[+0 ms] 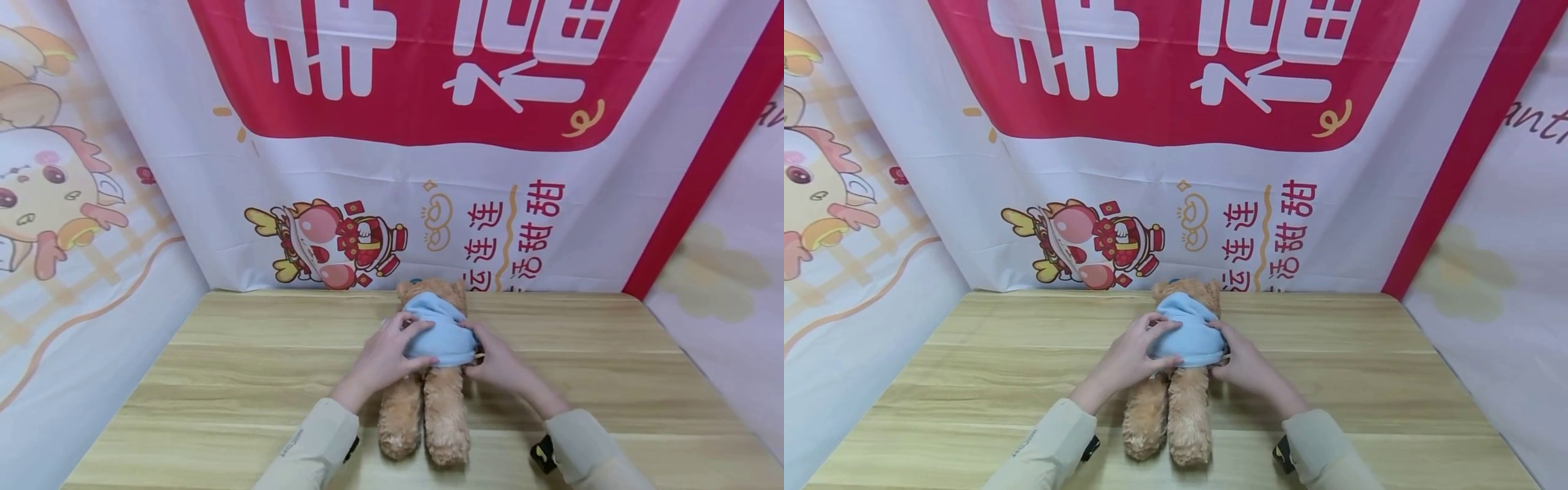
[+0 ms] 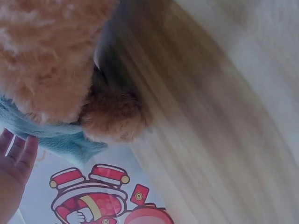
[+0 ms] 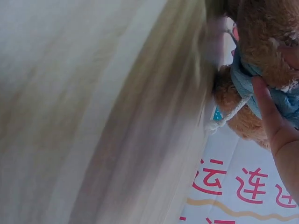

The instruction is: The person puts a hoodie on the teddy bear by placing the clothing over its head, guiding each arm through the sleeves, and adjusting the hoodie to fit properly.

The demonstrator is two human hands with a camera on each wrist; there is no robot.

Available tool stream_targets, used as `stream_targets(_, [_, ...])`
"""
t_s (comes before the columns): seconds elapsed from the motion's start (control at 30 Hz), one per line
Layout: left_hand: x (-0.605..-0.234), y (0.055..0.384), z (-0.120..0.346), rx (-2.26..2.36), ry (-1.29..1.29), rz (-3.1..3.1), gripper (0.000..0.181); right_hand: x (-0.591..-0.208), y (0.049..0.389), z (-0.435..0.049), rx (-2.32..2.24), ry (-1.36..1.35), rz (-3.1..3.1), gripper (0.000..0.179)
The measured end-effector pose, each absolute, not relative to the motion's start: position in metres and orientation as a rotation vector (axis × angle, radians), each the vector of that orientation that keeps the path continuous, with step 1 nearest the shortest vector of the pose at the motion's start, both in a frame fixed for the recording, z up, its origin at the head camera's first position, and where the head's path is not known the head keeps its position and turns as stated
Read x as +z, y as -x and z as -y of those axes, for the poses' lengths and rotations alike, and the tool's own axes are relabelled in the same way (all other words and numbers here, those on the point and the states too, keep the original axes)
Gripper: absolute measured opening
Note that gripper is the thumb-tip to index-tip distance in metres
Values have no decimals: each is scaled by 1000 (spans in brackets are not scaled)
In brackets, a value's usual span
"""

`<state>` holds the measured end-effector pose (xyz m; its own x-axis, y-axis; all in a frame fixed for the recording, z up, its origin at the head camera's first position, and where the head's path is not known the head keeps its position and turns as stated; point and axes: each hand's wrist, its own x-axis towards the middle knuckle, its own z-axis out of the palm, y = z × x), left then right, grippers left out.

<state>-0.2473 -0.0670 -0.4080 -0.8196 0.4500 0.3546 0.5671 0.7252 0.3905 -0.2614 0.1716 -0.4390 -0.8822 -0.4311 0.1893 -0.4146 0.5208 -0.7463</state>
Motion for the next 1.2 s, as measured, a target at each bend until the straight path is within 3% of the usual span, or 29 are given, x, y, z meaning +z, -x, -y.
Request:
stream_targets(0.37, [-402, 249, 69, -770, 830, 2728, 63, -426, 260, -174, -1425, 847, -2781, 61])
stream_targets(0.83, [-403, 248, 67, -1012, 811, 2780, 71, -377, 262, -176, -1324, 969, -2861, 39])
stream_targets(1.2, [-423, 249, 69, -1124, 738, 2895, 70, -364, 263, -156, -1098, 1008, -2944, 41])
